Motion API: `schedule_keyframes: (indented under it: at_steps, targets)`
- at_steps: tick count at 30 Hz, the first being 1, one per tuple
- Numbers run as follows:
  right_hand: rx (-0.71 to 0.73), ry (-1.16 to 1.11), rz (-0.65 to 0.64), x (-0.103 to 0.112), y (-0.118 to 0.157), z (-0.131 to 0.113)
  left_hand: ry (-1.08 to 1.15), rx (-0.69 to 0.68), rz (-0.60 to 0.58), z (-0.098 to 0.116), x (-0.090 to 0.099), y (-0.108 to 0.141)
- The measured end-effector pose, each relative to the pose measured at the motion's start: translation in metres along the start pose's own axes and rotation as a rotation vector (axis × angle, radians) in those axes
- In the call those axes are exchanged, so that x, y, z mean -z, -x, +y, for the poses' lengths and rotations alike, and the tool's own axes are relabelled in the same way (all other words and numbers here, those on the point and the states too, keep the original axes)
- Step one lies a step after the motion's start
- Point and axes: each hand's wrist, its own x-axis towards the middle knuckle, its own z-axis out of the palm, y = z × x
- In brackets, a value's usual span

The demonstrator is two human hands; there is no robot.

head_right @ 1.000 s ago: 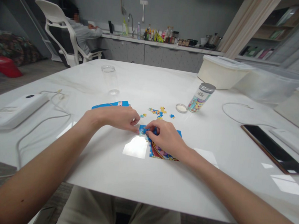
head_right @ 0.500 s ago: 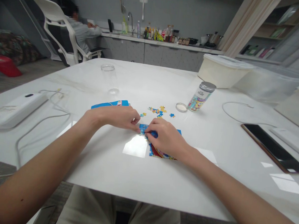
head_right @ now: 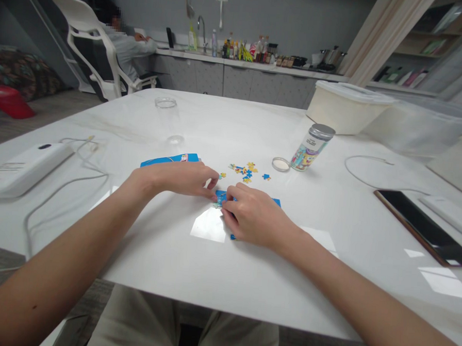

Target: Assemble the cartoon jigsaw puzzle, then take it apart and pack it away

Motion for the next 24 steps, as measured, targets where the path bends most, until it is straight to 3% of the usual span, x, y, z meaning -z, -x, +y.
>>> schedule_keyframes:
  at_steps: [13, 24]
  targets:
    - [0.029, 0.067, 0.001, -0.0003, 0.0001, 0.0007, 0.018, -0.048, 0.007, -0.0003, 0.0037, 0.0031]
    - [-0.032, -0.041, 0.025, 0.0022, 0.0002, 0.0017, -0.019, -0.085, 0.04, -0.0051, 0.0002, 0.0001]
